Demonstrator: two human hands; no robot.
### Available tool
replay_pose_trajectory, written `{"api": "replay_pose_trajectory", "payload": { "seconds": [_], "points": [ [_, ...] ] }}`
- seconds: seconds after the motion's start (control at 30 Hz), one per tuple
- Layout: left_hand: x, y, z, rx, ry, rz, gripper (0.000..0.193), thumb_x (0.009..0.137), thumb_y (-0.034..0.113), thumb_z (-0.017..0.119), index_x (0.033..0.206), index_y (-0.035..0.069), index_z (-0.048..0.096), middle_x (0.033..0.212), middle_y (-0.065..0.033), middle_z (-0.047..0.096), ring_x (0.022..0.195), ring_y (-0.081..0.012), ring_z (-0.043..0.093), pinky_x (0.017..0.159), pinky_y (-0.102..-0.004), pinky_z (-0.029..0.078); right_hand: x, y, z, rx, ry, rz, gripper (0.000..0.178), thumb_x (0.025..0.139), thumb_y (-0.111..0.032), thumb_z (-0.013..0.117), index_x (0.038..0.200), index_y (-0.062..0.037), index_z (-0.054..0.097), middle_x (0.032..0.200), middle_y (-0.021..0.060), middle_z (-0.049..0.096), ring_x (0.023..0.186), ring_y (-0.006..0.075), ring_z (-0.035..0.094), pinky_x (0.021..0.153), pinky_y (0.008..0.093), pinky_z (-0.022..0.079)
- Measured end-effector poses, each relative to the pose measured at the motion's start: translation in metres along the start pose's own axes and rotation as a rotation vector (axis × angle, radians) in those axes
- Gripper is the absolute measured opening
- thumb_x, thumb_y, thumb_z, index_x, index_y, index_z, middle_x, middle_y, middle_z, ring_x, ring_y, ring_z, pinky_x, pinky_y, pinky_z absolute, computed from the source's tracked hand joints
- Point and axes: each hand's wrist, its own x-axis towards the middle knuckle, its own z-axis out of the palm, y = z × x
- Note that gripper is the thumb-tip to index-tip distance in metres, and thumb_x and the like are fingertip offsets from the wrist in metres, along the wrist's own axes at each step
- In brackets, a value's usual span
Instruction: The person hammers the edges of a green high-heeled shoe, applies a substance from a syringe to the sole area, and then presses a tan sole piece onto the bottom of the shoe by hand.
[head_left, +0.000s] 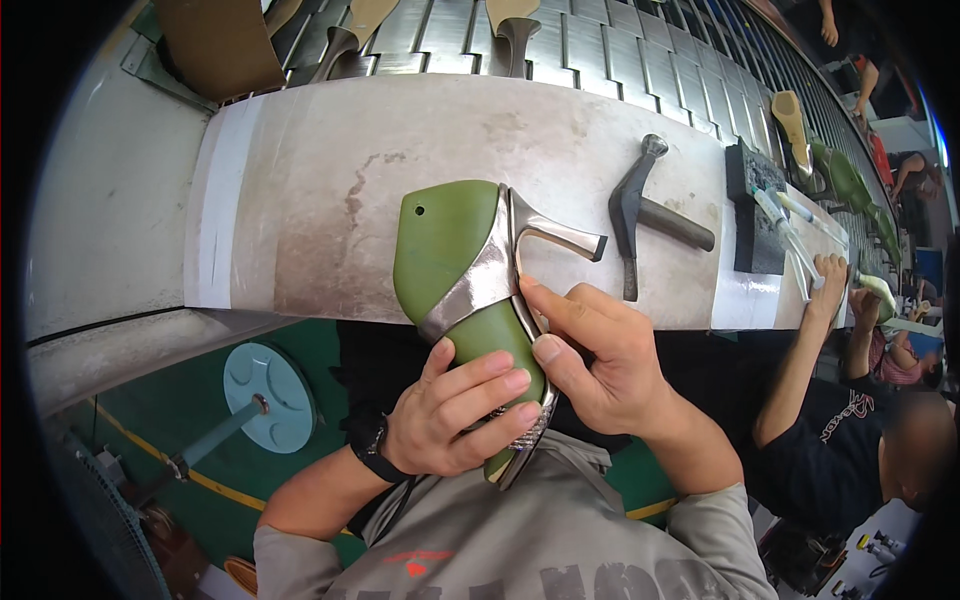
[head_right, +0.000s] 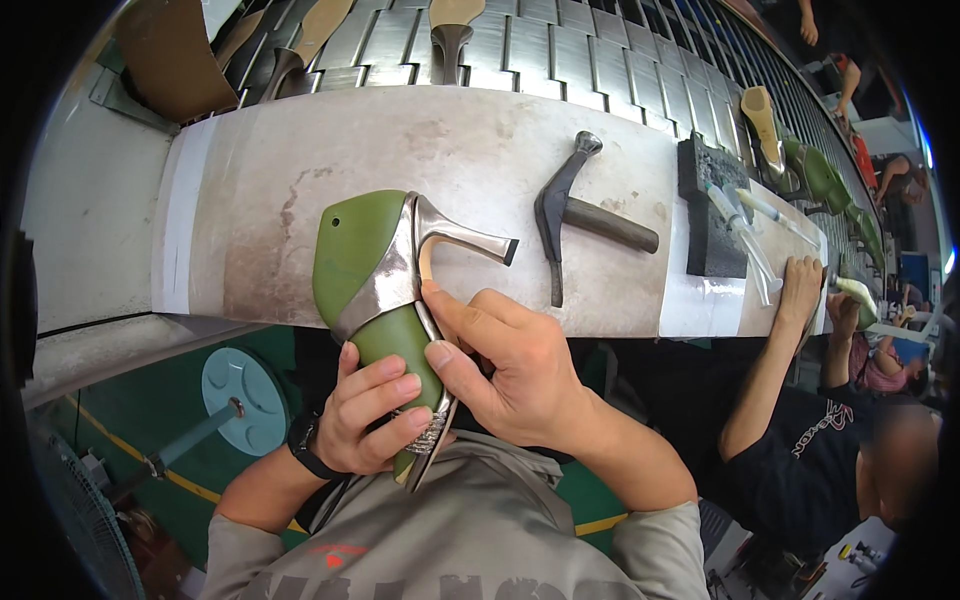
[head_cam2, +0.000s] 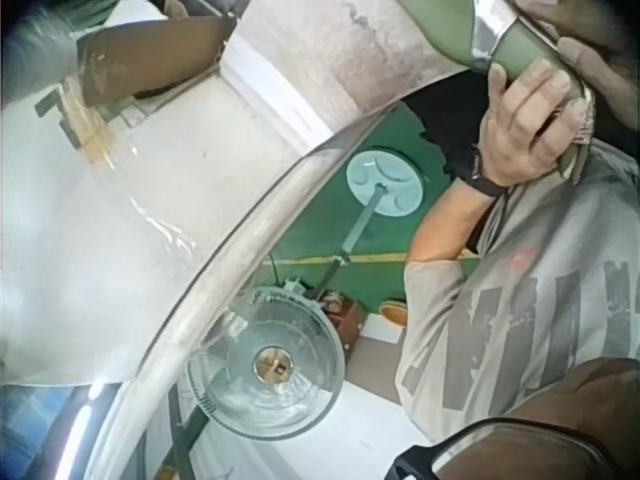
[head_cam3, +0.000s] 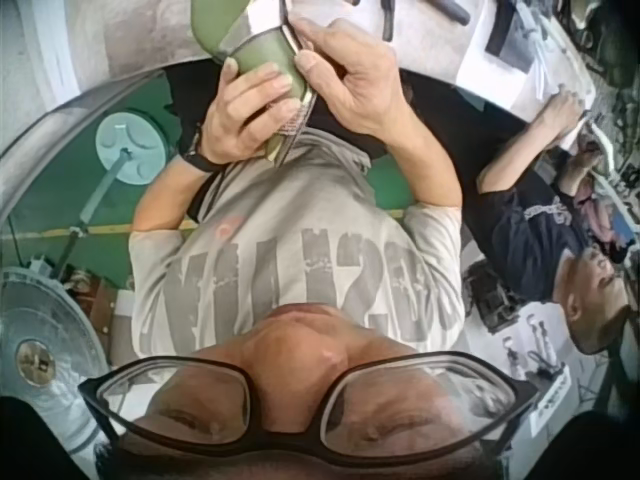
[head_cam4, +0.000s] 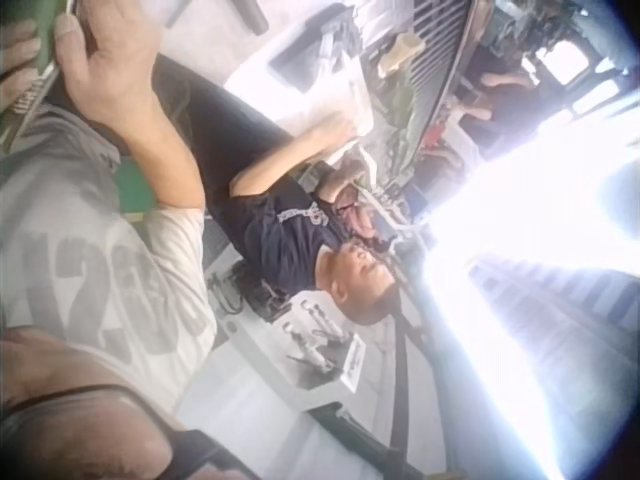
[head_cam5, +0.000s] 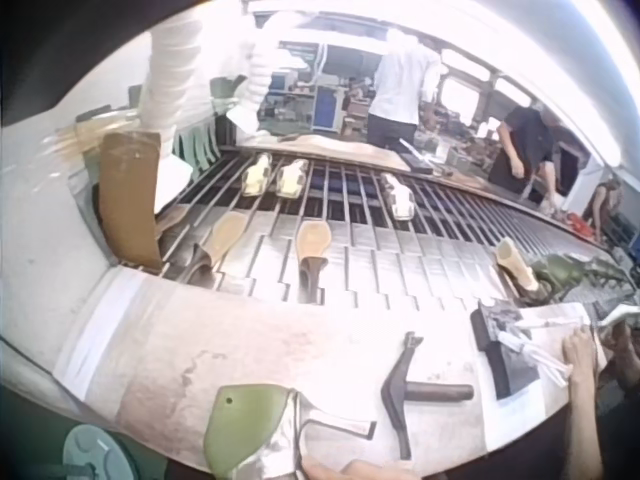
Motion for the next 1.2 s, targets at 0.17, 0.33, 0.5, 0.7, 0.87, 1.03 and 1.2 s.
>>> {"api": "replay_pose_trajectory", "payload": {
  "seconds": [0.17,0.33,0.5,0.7,0.87,1.03,1.2],
  "points": [
    [-0.005,-0.004,-0.015,-0.085,0.166,-0.069,0.077,0.091,0.03,0.085,0.152,0.003,0.046,0.152,-0.0248,0.052,0.143,-0.0426,0.053,0.127,-0.0586,0.03,-0.004,0.008,0.001,0.125,0.031,0.052,0.038,0.094,-0.004,0.074,0.132,0.0009,0.071,0.084,0.0073,0.064,0.069,0.014,0.057,0.063,0.0288,0.048],
    [0.004,0.004,-0.06,-0.747,0.52,-0.749,0.086,0.095,0.039,0.083,0.151,-0.011,0.042,0.157,-0.0338,0.047,0.139,-0.0375,0.057,0.117,-0.047,0.047,-0.039,0.003,0.007,0.352,0.346,0.351,0.017,0.095,-0.004,0.078,0.109,0.0034,0.073,0.083,0.0027,0.069,0.073,0.0057,0.063,0.066,0.0233,0.05],
    [-0.001,-0.029,-0.114,-0.917,0.69,-0.826,0.077,0.094,0.041,0.082,0.142,-0.012,0.053,0.142,-0.0258,0.064,0.126,-0.0278,0.067,0.114,-0.0427,0.05,-0.016,0.017,0.02,0.486,0.369,0.394,0.011,0.098,-0.007,0.076,0.1,0.0022,0.072,0.079,-0.0003,0.069,0.072,0.0037,0.061,0.068,0.0211,0.048],
    [0.005,-0.076,-0.191,0.517,0.208,-0.059,0.065,0.082,0.01,0.089,0.141,0.004,0.061,0.146,-0.0303,0.061,0.135,-0.054,0.058,0.109,-0.0547,0.054,0.02,0.016,0.023,0.263,0.341,0.188,0.014,0.096,-0.006,0.075,0.105,0.0048,0.072,0.085,0.0039,0.072,0.077,0.0086,0.064,0.073,0.0258,0.052],
    [-0.027,-0.101,-0.197,0.668,-0.17,-0.388,0.07,0.088,0.016,0.081,0.15,-0.002,0.054,0.162,-0.027,0.047,0.15,-0.0499,0.043,0.124,-0.0627,0.033,0.05,0.017,0.006,-0.006,0.444,-0.047,0.02,0.089,0.001,0.076,0.109,0.0011,0.072,0.095,0.0104,0.074,0.079,0.0189,0.072,0.077,0.0312,0.058],
    [-0.048,-0.126,-0.184,0.679,-0.024,-0.499,0.06,0.094,0.009,0.071,0.149,-0.009,0.054,0.164,-0.0282,0.043,0.152,-0.0483,0.041,0.125,-0.0599,0.031,0.119,0.023,-0.046,-0.13,0.462,0.056,0.016,0.089,-0.005,0.079,0.103,0.0013,0.074,0.086,0.0122,0.076,0.08,0.0207,0.075,0.076,0.0329,0.058],
    [0.001,-0.11,-0.146,0.767,0.148,-0.467,0.038,0.094,0.004,0.065,0.13,-0.008,0.063,0.154,-0.0299,0.053,0.145,-0.049,0.048,0.122,-0.0586,0.035,0.245,0.061,-0.121,-0.471,0.614,0.174,0.027,0.09,-0.027,0.08,0.088,-0.0016,0.075,0.08,0.0155,0.076,0.077,0.0333,0.075,0.076,0.0424,0.059]
  ]
}}
